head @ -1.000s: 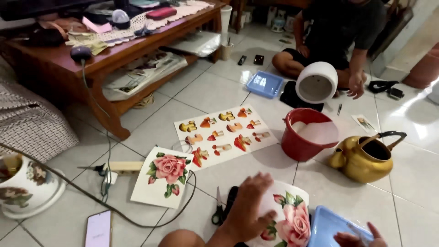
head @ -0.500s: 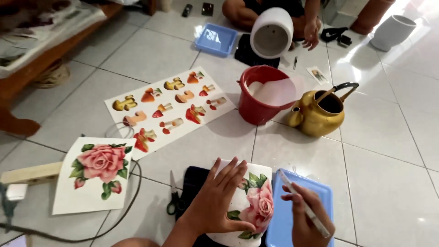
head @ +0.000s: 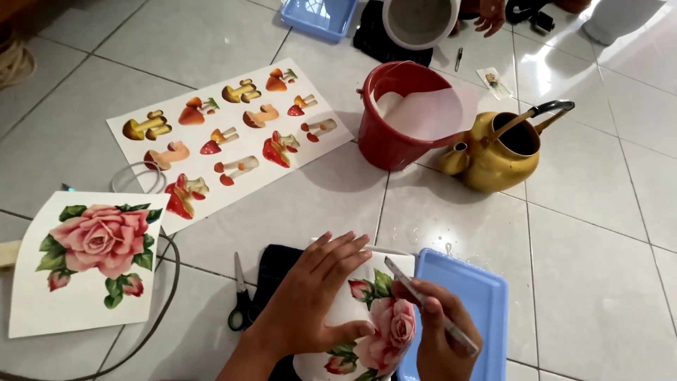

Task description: Refining the edges of a floral sticker applied to a white ceramic pot using a precision knife and smoothing it down by hand.

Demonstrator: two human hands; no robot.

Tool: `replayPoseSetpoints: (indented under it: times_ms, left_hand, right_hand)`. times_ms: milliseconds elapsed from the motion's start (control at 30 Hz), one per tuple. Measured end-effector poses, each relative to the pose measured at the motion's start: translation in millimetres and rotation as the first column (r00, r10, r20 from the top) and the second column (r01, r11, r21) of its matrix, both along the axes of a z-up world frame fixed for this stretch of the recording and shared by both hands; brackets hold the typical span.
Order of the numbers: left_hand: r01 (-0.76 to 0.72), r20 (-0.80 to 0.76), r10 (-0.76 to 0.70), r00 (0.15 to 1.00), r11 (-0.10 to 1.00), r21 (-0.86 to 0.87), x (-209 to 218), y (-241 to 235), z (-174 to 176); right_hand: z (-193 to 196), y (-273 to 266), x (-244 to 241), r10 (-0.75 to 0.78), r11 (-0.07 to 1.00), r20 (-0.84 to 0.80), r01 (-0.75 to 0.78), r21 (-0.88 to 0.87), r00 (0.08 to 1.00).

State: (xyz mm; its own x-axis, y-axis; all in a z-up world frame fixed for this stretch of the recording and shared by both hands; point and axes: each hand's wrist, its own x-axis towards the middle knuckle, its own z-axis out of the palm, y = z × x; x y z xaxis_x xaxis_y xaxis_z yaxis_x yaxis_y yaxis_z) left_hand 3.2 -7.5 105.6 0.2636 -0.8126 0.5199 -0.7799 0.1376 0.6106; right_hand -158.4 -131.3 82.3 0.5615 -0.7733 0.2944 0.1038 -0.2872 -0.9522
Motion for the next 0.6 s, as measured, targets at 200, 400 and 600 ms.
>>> replayPoseSetpoints:
  times_ms: [200, 400, 600]
  left_hand:
    - [-0.007, -0.041, 0.007, 0.999, 1.0, -0.01, -2.6, -2.5, -6.9]
    - [-0.063, -0.005, 0.063, 0.998, 0.998, -0.013, -8.2, -7.1, -9.4]
    - [-0.057, -0.039, 0.056, 0.998, 0.998, -0.014, -5.9, -4.6, -10.8]
  right_hand:
    - [5.7, -4.2, -3.2, -0.142, 0.974, -0.133, 0.163, 0.16, 0.981]
    - [-9.8, 2.8, -5.2, -0.136, 0.988, -0.117, 0.126, -0.085, 0.984]
    - [-7.5, -2.4, 1.3, -0.122, 0.972, -0.122, 0.143, 0.186, 0.985]
